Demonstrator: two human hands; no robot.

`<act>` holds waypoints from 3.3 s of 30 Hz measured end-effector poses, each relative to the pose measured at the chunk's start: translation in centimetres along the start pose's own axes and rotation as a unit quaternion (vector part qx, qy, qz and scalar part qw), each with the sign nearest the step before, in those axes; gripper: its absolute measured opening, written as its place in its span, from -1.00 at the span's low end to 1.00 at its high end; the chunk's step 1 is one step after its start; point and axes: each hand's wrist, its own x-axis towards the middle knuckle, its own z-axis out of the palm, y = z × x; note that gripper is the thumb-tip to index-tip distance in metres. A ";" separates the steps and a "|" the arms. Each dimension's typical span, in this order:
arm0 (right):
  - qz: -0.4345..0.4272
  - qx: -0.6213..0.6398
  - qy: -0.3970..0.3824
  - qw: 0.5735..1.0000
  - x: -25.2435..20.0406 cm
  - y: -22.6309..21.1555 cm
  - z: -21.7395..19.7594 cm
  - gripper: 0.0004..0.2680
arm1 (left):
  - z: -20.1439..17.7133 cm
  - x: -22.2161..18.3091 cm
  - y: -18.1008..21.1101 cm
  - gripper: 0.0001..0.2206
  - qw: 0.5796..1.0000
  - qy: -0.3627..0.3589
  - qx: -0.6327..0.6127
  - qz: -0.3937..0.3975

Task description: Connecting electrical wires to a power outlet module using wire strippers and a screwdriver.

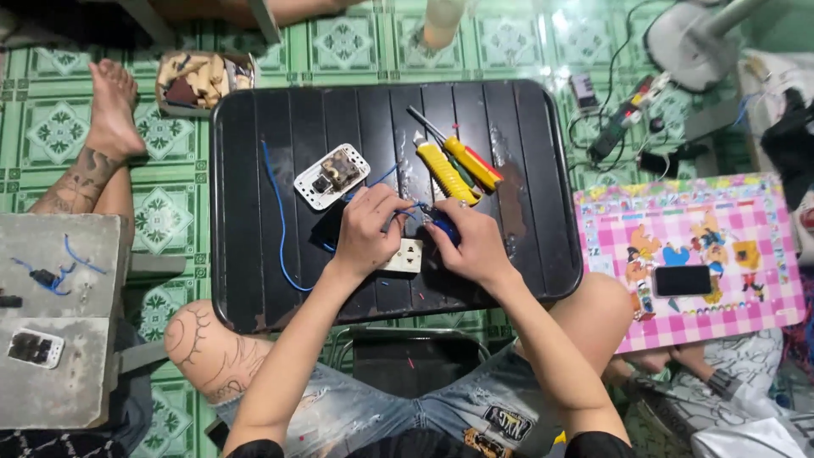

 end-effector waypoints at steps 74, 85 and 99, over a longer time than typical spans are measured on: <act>-0.091 -0.005 0.032 0.995 -0.1 -1.7 -1.0 -0.76 | -1.7 2.3 3.7 -0.71 0.983 0.078 0.076 0.145; -0.098 -0.011 0.114 0.989 -0.7 -0.8 0.4 -0.79 | -1.4 1.1 2.6 -0.69 0.983 0.023 0.047 0.179; -0.084 -0.027 0.071 0.994 -2.2 0.0 1.1 -0.75 | -2.8 -1.2 2.4 -0.74 0.989 -0.118 0.069 0.062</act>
